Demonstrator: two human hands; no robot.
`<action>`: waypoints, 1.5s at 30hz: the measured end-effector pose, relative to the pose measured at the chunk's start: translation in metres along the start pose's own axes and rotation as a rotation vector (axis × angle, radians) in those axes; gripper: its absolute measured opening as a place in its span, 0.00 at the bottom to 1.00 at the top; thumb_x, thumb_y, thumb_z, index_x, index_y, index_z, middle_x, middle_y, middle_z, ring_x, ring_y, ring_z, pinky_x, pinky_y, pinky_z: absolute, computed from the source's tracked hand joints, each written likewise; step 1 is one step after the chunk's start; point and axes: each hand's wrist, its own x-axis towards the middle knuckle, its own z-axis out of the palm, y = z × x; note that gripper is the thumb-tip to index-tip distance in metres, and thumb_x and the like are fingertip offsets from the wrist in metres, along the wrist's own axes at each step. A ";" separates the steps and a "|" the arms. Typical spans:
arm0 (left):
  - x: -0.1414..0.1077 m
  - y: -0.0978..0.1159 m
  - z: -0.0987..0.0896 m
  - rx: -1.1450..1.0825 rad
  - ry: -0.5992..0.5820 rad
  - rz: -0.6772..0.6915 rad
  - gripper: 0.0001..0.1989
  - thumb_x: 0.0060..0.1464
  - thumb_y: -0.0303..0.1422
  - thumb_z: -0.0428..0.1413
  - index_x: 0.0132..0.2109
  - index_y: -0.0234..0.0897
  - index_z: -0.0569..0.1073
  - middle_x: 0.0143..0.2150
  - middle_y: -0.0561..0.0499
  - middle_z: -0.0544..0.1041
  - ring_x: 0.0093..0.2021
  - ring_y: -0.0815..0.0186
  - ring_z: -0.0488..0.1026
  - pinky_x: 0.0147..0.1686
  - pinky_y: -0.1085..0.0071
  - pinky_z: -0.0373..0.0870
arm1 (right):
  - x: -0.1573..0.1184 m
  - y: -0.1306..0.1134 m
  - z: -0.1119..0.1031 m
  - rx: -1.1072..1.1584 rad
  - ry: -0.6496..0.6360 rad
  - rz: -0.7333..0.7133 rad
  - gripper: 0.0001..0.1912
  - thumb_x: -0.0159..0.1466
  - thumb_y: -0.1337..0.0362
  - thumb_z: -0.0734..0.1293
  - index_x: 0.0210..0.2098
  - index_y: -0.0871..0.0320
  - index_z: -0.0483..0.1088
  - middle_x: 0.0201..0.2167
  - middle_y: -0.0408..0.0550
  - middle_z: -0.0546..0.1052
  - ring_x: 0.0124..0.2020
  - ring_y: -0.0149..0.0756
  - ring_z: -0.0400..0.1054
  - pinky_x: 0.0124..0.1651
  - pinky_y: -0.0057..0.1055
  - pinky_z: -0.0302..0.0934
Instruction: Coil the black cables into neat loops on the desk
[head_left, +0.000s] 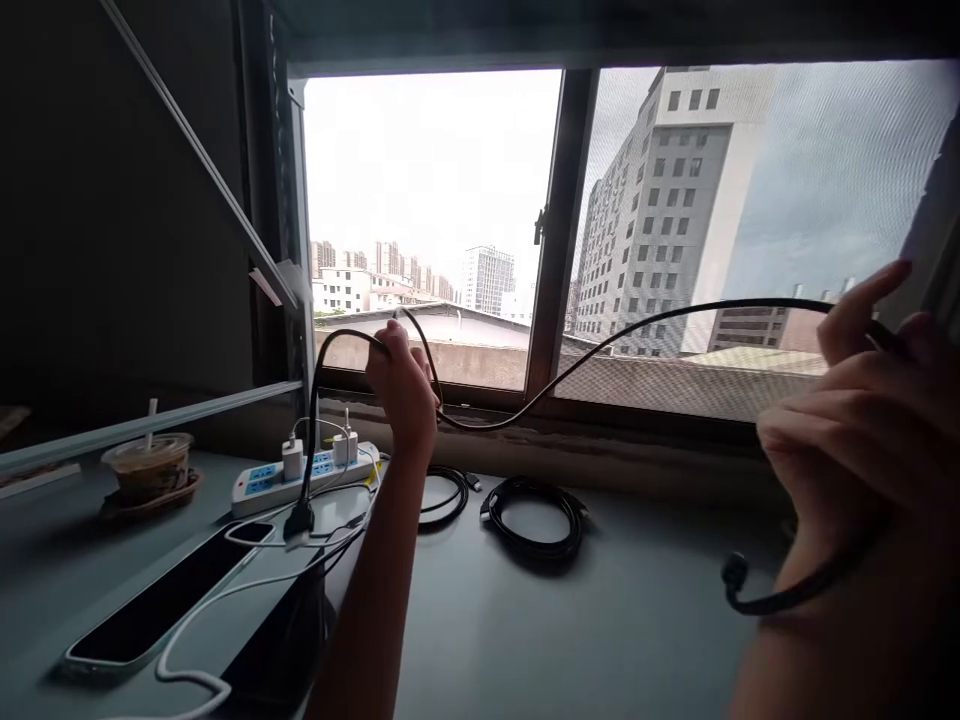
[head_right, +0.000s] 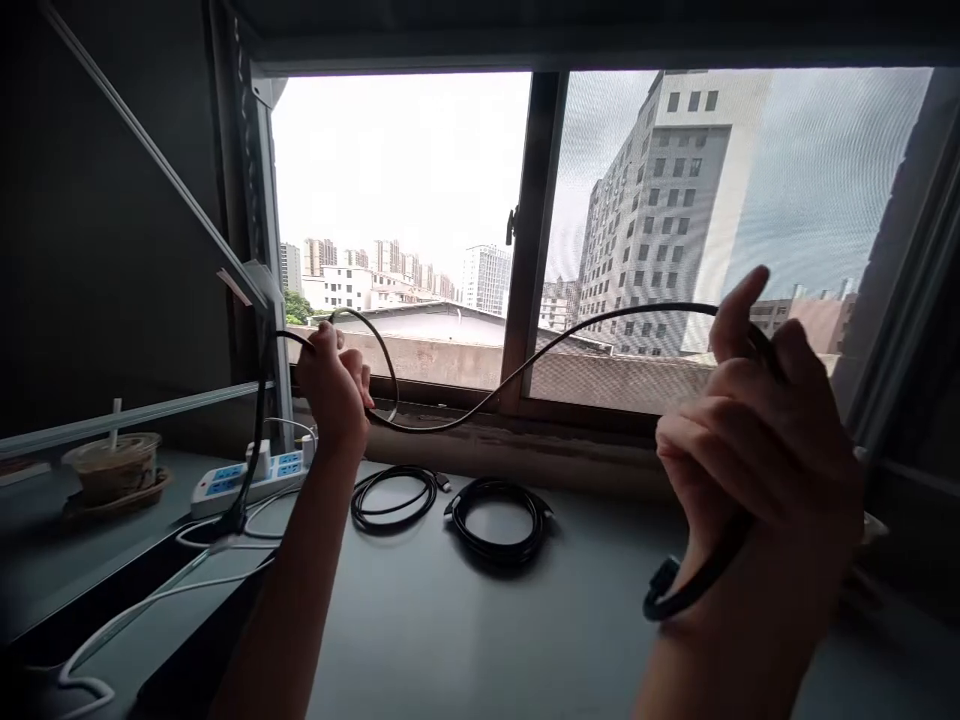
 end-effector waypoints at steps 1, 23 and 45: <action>0.001 -0.001 -0.001 0.017 -0.042 -0.020 0.15 0.59 0.34 0.44 0.24 0.39 0.52 0.11 0.63 0.47 0.08 0.77 0.43 0.09 0.76 0.40 | 0.002 0.002 -0.002 -0.023 -0.039 0.060 0.14 0.66 0.60 0.57 0.43 0.47 0.72 0.08 0.29 0.38 0.09 0.19 0.15 0.06 0.18 0.13; -0.015 0.001 0.010 -0.092 -0.258 0.171 0.32 0.59 0.38 0.48 0.12 0.36 0.42 0.10 0.59 0.41 0.12 0.78 0.39 0.14 0.70 0.37 | 0.015 0.050 0.007 -0.551 -0.170 0.391 0.18 0.57 0.54 0.67 0.43 0.57 0.73 0.47 0.54 0.72 0.16 0.20 0.56 0.11 0.19 0.38; -0.059 0.008 0.034 0.294 -0.934 0.126 0.30 0.55 0.43 0.51 0.10 0.36 0.55 0.08 0.55 0.52 0.12 0.76 0.49 0.13 0.74 0.45 | 0.019 0.066 0.021 -0.465 -0.281 0.449 0.30 0.54 0.39 0.63 0.41 0.58 0.68 0.30 0.47 0.72 0.17 0.23 0.56 0.13 0.21 0.41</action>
